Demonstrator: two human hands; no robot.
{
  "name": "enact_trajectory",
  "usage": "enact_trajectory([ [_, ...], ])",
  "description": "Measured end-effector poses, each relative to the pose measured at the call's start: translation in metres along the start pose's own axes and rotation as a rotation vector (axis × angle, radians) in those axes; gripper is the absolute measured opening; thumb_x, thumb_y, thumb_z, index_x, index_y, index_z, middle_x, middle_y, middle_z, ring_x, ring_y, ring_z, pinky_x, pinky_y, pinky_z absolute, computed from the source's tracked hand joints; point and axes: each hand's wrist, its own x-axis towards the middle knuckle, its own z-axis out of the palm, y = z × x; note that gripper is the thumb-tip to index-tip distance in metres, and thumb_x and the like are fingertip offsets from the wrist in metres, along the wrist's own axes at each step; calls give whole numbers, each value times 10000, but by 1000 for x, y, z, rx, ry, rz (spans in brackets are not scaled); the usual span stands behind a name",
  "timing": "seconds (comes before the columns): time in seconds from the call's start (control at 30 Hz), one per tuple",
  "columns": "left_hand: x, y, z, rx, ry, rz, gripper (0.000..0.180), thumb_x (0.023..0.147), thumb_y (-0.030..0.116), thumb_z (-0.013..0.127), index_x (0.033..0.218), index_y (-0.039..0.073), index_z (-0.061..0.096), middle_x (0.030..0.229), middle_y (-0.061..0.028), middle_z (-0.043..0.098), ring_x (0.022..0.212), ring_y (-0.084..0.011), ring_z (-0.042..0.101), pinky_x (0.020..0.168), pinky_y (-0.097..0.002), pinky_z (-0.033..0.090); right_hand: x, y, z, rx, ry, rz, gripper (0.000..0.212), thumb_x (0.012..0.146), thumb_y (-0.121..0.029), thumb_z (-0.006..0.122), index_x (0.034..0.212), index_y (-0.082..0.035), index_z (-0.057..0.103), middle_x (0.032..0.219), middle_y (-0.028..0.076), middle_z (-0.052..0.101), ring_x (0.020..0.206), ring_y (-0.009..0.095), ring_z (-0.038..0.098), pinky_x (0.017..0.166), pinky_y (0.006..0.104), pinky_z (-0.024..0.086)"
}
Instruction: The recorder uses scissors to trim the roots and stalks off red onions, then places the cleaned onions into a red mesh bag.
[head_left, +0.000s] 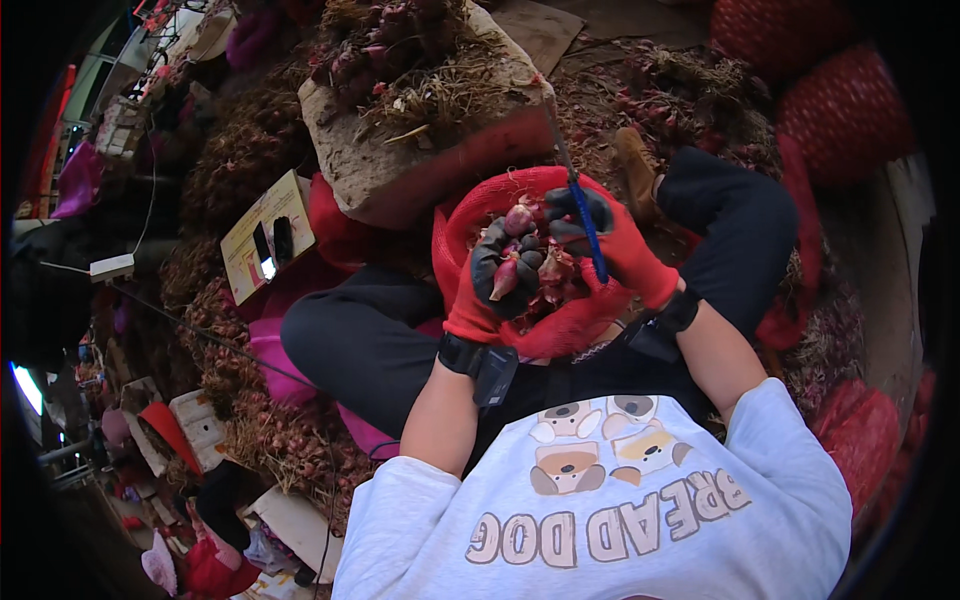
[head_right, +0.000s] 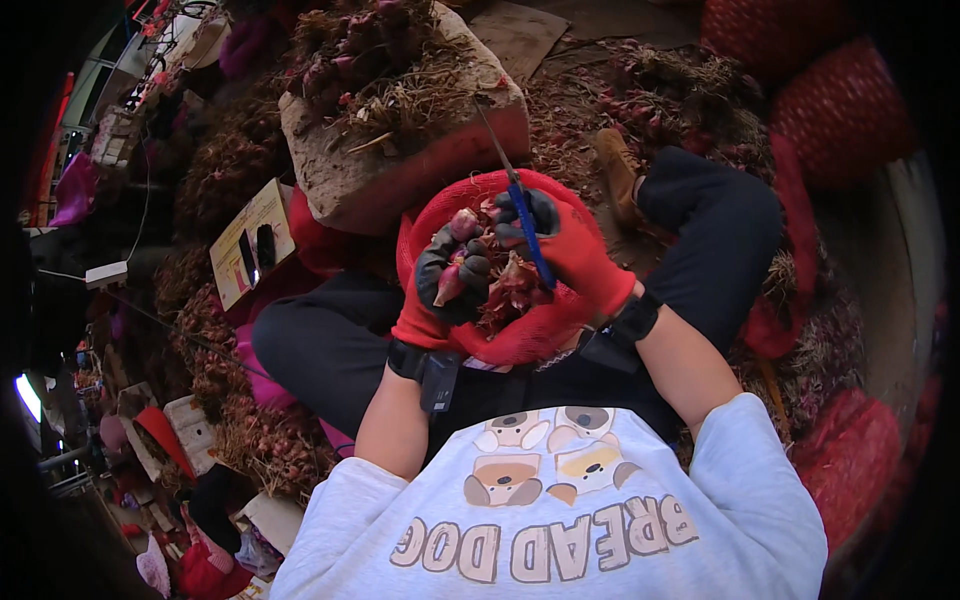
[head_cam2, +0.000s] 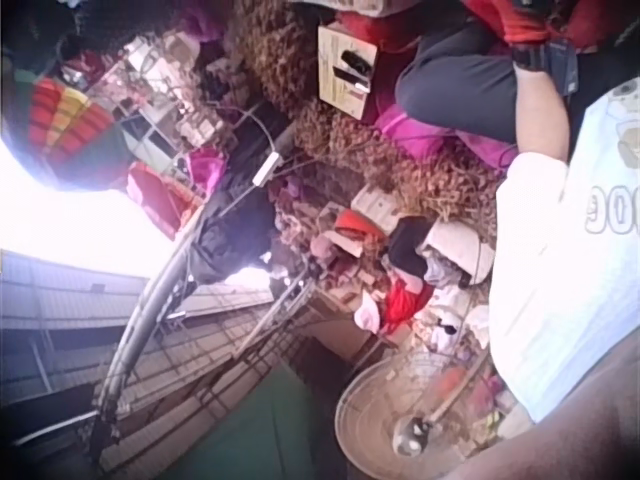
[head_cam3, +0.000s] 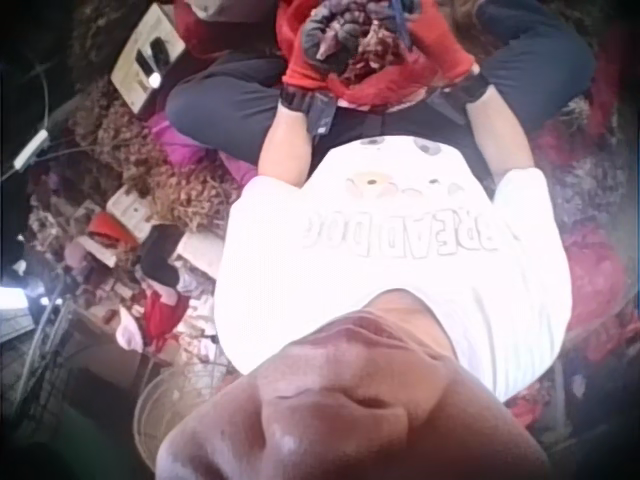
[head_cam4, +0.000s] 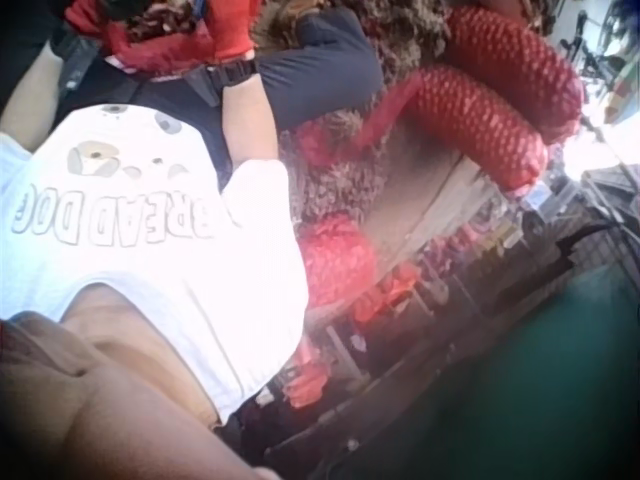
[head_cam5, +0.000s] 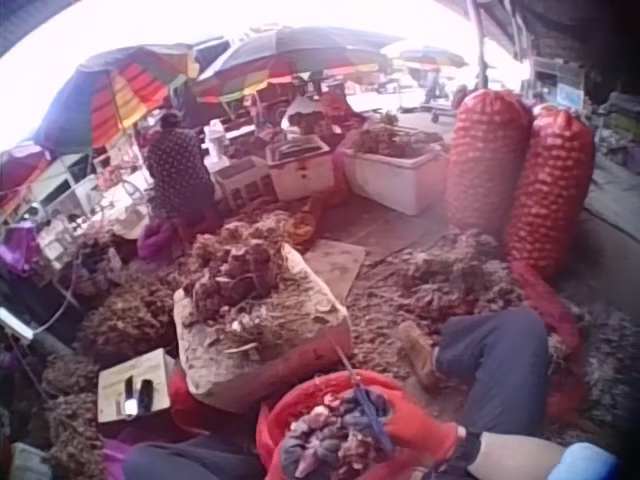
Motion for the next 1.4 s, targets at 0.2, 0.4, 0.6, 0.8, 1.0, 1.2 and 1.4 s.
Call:
enact_trajectory([
  [0.2, -16, -23, 5, 698, -285, 379, 583, 846, 266, 665, 1309, 46, 386, 952, 4, 506, 837, -63, 532, 649, -170, 481, -2, -2, 9, -35, 40, 8, 300, 823, -145, 698, 1057, -5, 573, 906, 40, 626, 811, 85, 585, 733, 255, 487],
  [0.4, -21, -15, 18, 380, -255, 63, 398, 917, 254, 560, 1227, 23, 467, 970, -18, 562, 806, -77, 533, 712, -209, 463, -7, -16, 1, -193, -94, -65, 240, 828, -145, 685, 1002, -15, 583, 875, 32, 612, 781, 88, 578, 710, 255, 481],
  [0.6, -19, -6, 3, 586, -572, 80, 407, 964, 350, 464, 1218, 33, 491, 815, 20, 531, 597, -54, 481, 552, -156, 372, -7, -20, -8, -225, -226, -159, 240, 785, -53, 661, 1009, -18, 582, 939, 31, 595, 868, 105, 567, 772, 269, 467],
  [0.8, -27, 3, 20, 823, -511, -65, 339, 910, 333, 539, 1038, 21, 576, 831, -15, 577, 679, -73, 528, 587, -211, 405, -5, -14, -10, -438, -186, -267, 257, 770, -56, 689, 1006, -15, 594, 930, 38, 621, 843, 122, 572, 774, 290, 469],
  [1.0, -2, -14, 0, 1305, 166, 625, 204, 855, 152, 582, 1019, 37, 619, 828, -95, 634, 775, -205, 614, 694, -294, 475, -2, -15, -18, -68, 6, 286, 305, 823, -73, 667, 1112, -26, 580, 992, 22, 629, 914, 80, 582, 777, 225, 481],
  [1.2, 5, -18, -25, 1426, 184, 959, 315, 833, 135, 595, 1120, 9, 571, 1034, -171, 603, 941, -307, 585, 831, -368, 455, -3, 7, -21, -126, -51, -39, 294, 824, -108, 689, 1087, -28, 584, 982, 22, 626, 868, 82, 585, 748, 234, 486],
  [1.4, 1, -9, -15, 1764, -132, 983, 437, 857, 235, 577, 1201, -20, 488, 991, -139, 594, 862, -252, 577, 767, -368, 456, -3, -13, -2, -153, -45, 266, 312, 816, -147, 696, 1072, -9, 586, 979, 36, 622, 856, 89, 590, 732, 227, 483],
])
